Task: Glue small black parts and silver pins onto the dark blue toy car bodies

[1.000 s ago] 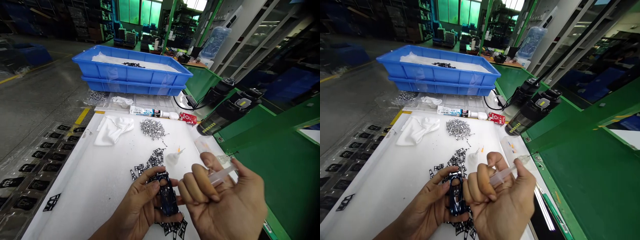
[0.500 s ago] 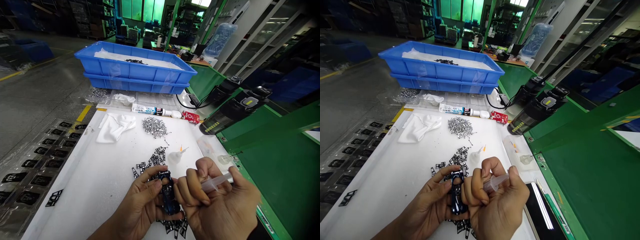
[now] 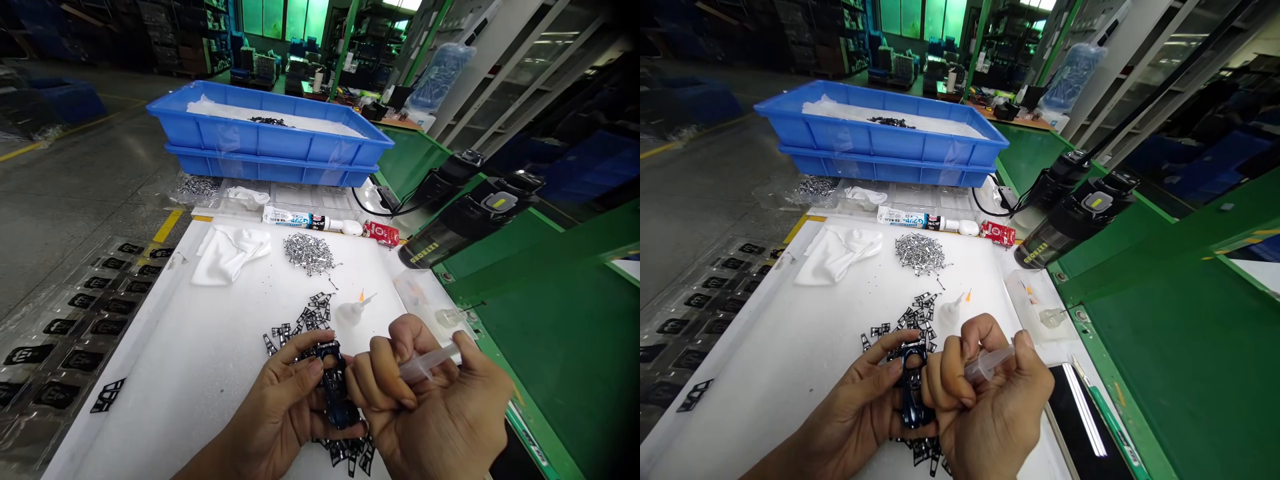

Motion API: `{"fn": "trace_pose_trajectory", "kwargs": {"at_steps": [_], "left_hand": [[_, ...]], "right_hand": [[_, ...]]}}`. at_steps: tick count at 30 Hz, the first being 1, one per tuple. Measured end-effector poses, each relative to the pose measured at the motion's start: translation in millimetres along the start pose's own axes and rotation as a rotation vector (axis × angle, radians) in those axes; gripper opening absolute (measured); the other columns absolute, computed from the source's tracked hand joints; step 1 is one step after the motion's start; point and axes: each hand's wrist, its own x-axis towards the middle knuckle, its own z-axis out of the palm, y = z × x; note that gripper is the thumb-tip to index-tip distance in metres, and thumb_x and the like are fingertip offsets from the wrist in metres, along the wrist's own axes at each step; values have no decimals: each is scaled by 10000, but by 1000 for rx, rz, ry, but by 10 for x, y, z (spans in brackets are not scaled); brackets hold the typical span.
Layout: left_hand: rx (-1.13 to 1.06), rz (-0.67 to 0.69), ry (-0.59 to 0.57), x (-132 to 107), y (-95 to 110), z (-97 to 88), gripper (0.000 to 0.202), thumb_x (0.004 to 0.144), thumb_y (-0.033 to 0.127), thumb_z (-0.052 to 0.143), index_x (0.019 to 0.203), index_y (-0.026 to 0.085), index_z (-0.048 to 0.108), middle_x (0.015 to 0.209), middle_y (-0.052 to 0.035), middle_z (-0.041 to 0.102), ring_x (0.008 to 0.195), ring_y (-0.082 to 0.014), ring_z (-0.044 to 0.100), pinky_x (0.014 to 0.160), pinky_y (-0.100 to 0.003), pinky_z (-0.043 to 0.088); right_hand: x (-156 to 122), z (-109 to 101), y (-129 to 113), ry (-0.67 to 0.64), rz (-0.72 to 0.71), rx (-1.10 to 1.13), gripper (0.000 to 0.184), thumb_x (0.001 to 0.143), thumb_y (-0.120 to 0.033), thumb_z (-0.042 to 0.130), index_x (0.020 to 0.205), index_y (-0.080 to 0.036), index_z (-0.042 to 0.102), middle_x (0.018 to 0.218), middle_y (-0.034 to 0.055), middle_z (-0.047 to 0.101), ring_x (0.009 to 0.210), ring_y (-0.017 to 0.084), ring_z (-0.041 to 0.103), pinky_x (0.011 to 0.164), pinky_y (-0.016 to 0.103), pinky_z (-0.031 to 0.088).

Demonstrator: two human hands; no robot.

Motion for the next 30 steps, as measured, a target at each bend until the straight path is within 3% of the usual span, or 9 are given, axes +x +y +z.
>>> {"fn": "trace_pose_trajectory", "kwargs": {"at_steps": [8,19,30], "left_hand": [[26,-1,-6,-5,-2,-8,335,891,202,774,1215,208,688,1084,-74,741,845,-218,760,776,-466,670],[-4,3,0,-1,-8,-9,311,901,182,758,1203,214,695,1035,-54,751,866,-227,763,769,-474,673],[6,-1,-2,-5,-4,-18,306,919,169,728,1219,193,672,1062,-80,748,879,-236,758,761,-471,673]], "right_hand": [[13,-15,7,19,5,6,514,880,-709,455,725,-236,582,488,-60,309,441,115,280,459,258,376],[50,159,4,81,-17,-48,533,835,-735,495,650,-236,521,443,-79,246,400,104,222,405,234,319],[8,27,6,7,9,10,518,891,-709,453,709,-243,585,487,-63,281,451,114,262,467,248,352]]}}
